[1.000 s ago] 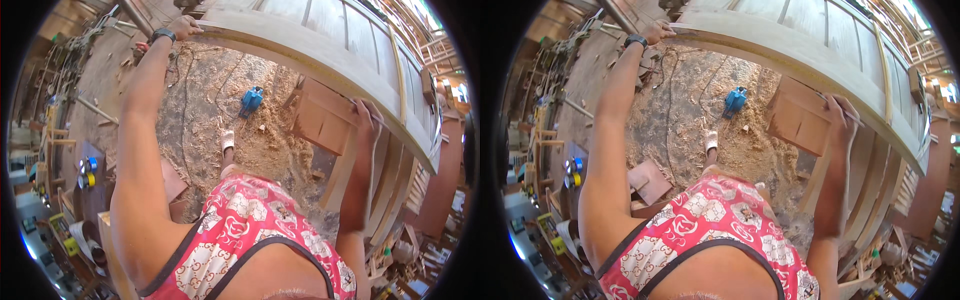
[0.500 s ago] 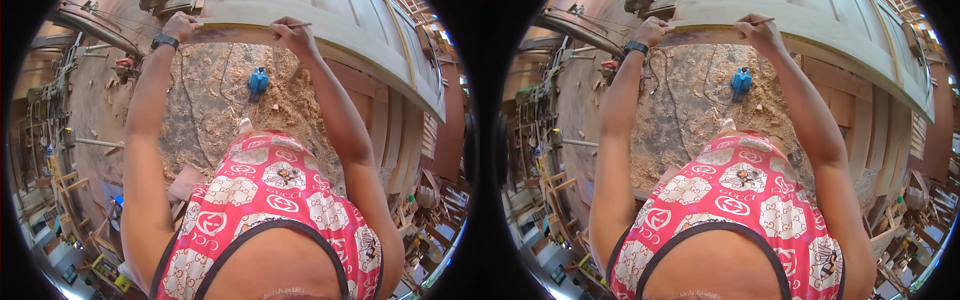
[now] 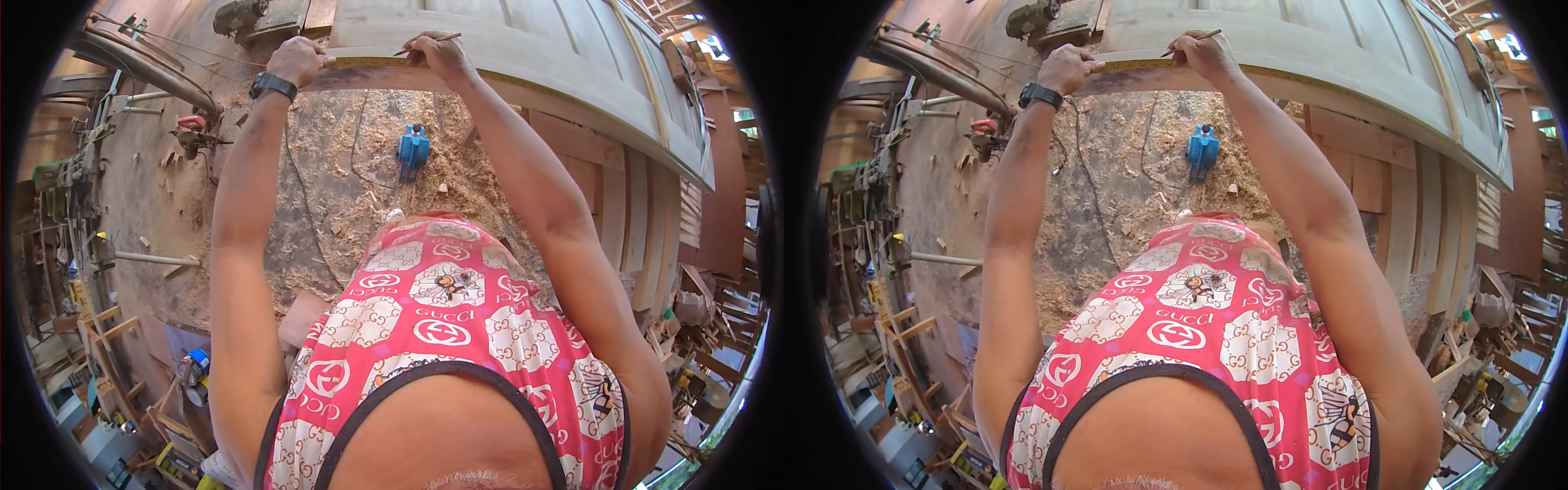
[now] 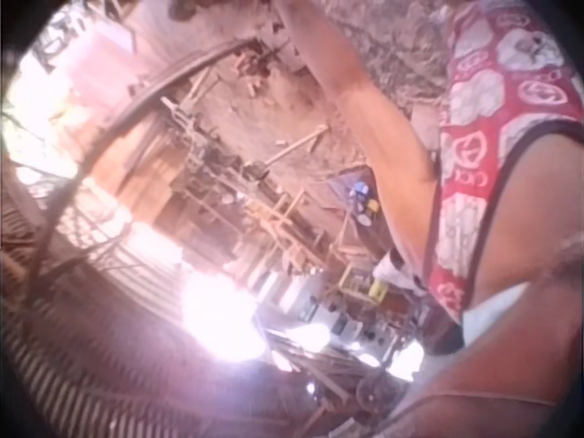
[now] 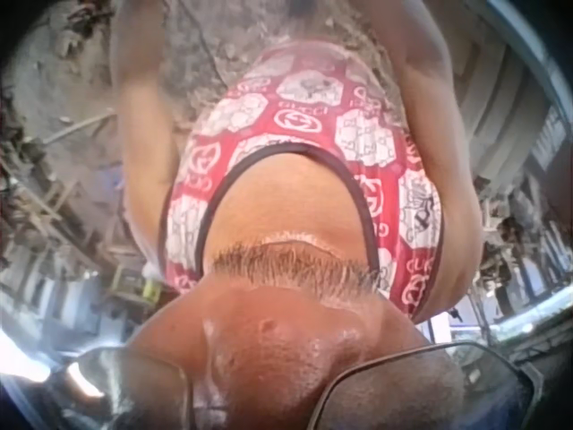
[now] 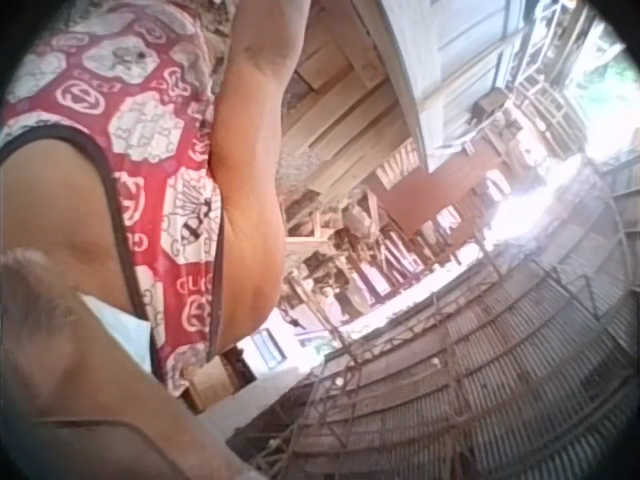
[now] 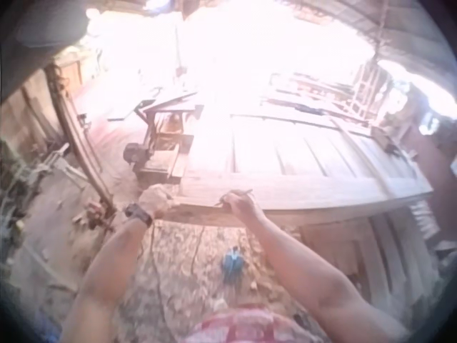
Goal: Measuring a door panel with a tape measure, marking measurements with a pencil, and hammering a wooden strip onto the panel.
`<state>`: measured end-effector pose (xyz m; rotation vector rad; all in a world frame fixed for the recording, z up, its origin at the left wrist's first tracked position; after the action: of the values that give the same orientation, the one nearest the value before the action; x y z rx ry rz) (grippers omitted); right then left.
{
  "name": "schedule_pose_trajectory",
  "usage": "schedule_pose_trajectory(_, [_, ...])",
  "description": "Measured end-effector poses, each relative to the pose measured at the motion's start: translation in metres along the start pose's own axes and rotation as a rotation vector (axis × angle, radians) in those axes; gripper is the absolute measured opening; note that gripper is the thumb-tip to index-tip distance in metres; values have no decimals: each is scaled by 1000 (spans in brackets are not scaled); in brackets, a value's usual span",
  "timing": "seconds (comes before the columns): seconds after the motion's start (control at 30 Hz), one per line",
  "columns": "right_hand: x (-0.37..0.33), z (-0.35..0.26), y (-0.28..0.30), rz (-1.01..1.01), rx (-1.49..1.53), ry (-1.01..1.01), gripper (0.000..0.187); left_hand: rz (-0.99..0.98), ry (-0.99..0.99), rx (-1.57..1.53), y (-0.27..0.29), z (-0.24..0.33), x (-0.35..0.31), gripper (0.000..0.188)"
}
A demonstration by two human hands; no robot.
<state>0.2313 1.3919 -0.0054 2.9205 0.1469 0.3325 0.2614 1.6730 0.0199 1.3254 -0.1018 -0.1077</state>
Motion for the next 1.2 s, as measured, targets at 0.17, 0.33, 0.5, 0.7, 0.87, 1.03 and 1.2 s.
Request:
schedule_pose_trajectory(0.17, [0, 1, 1, -39, -44, 8, 26, 24, -11, 35, -4, -2, 0, 34])
schedule_pose_trajectory(0.33, [1, 2, -1, -22, -110, -23, 28, 26, 2, 27, -4, -4, -1, 33])
schedule_pose_trajectory(0.5, [0, 3, -5, -11, -117, 23, 24, 2, -34, 23, -6, -7, -3, 33])
schedule_pose_trajectory(0.7, [0, -4, -6, -30, -206, 179, 24, -13, -28, 35, -3, -9, -3, 33])
schedule_pose_trajectory(0.87, [0, -2, -10, 32, 4, -59, 22, -31, -4, 35, 2, -7, -8, 33])
schedule_pose_trajectory(1.03, [-1, -2, -12, -8, -194, -45, 27, -86, 35, 36, 6, -7, -9, 33])
schedule_pose_trajectory(1.2, [-6, -9, -12, -42, -176, -8, 28, -128, 54, 65, 11, -5, -12, 33])
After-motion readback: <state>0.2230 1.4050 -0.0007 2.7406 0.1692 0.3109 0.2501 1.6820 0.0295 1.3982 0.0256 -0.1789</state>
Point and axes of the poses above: each hand's wrist, its own x-axis towards the middle knuckle, its own y-axis out of the back of the hand, z = x × y, the point moved 3 cm from there along x, towards the middle knuckle, and after that the axes turned 9 degrees about y, right-handed, at the moved point
